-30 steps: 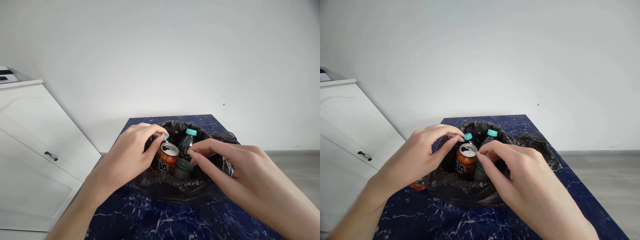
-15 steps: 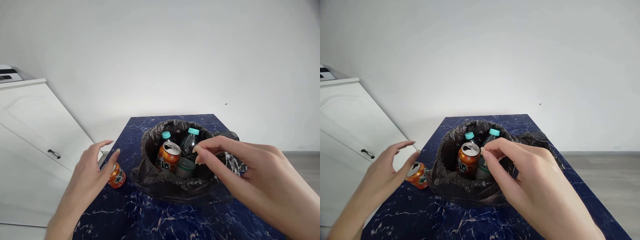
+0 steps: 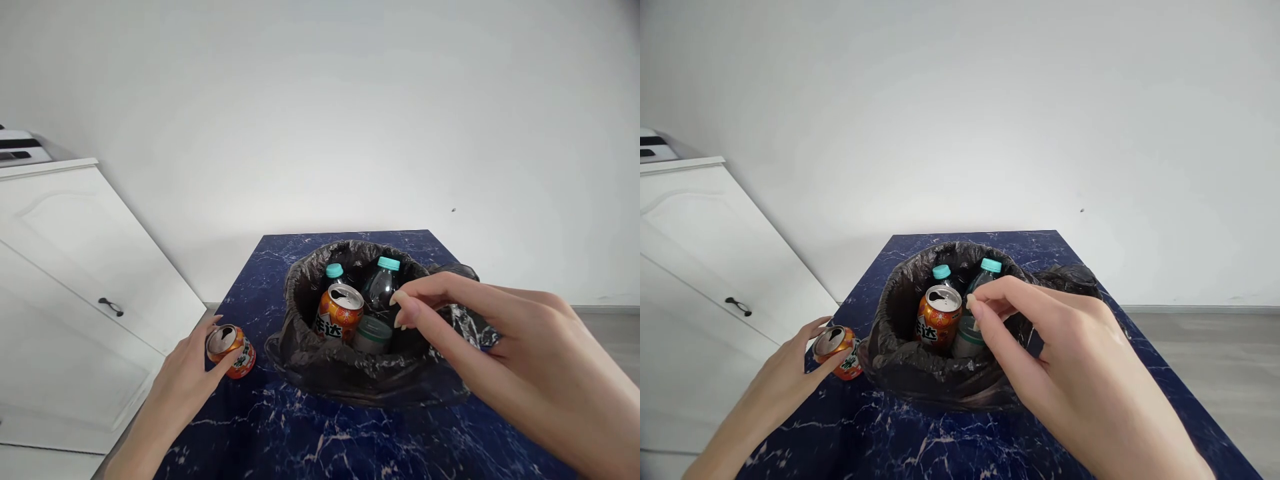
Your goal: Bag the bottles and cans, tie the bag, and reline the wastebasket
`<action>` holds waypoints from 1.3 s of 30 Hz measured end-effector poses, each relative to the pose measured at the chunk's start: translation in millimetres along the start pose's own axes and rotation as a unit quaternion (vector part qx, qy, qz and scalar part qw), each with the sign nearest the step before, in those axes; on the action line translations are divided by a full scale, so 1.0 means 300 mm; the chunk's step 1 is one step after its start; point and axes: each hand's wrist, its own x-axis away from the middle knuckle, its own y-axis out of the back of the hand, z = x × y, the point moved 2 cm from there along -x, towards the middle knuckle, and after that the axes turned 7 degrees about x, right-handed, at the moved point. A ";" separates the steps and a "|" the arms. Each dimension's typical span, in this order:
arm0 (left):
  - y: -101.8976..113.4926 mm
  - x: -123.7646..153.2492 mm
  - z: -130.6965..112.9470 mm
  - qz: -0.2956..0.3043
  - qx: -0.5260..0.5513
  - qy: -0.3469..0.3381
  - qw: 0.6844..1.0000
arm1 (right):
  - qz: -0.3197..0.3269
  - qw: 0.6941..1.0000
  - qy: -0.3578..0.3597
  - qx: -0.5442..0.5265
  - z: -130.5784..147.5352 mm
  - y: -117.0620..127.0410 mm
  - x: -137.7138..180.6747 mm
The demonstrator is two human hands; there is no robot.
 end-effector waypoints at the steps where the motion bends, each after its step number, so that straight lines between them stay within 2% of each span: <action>1: 0.003 0.000 -0.006 0.012 -0.001 0.016 1.000 | 0.000 1.000 0.000 0.000 0.001 0.000 0.000; 3: 0.015 0.002 -0.020 0.017 0.001 0.033 0.999 | -0.004 1.000 0.003 0.005 -0.001 0.002 -0.001; 5: 0.037 0.008 -0.039 -0.021 0.011 0.030 0.999 | -0.009 1.000 0.011 0.014 -0.005 0.004 -0.002; 7: 0.068 0.020 -0.071 -0.088 0.025 0.022 0.996 | -0.011 0.999 0.024 0.018 -0.009 0.006 -0.004; 9: 0.106 0.041 -0.121 -0.181 0.043 0.010 0.983 | -0.010 0.999 0.036 0.013 -0.012 0.007 -0.004; 11: 0.144 0.070 -0.191 -0.285 0.084 -0.011 0.955 | -0.013 0.999 0.036 0.007 -0.012 0.007 -0.003; 13: 0.173 0.099 -0.273 -0.348 0.170 -0.065 0.920 | -0.019 0.999 0.028 0.006 -0.010 0.007 -0.002; 15: 0.192 0.122 -0.355 -0.357 0.252 -0.138 0.889 | -0.025 0.999 0.027 0.009 -0.006 0.007 -0.001; 17: 0.208 0.136 -0.420 -0.351 0.298 -0.183 0.868 | -0.029 0.999 0.035 0.011 -0.003 0.008 -0.004; 21: 0.227 0.142 -0.504 -0.311 0.363 -0.233 0.847 | -0.041 0.998 0.054 0.013 -0.006 0.012 -0.011; 24: 0.230 0.133 -0.557 -0.236 0.401 -0.262 0.845 | -0.055 0.997 0.050 0.014 -0.021 0.022 -0.014; 26: 0.225 0.124 -0.593 -0.170 0.404 -0.274 0.856 | -0.064 0.997 0.050 0.017 -0.035 0.029 -0.014; 31: 0.200 0.103 -0.671 -0.043 0.342 -0.322 0.882 | -0.083 0.996 0.032 0.021 -0.062 0.049 -0.014; 34: 0.184 0.093 -0.698 -0.010 0.280 -0.336 0.899 | -0.093 0.995 0.017 0.020 -0.067 0.062 -0.012; 39: 0.173 0.082 -0.736 0.035 0.196 -0.375 0.905 | -0.089 0.996 -0.012 0.012 -0.072 0.075 -0.007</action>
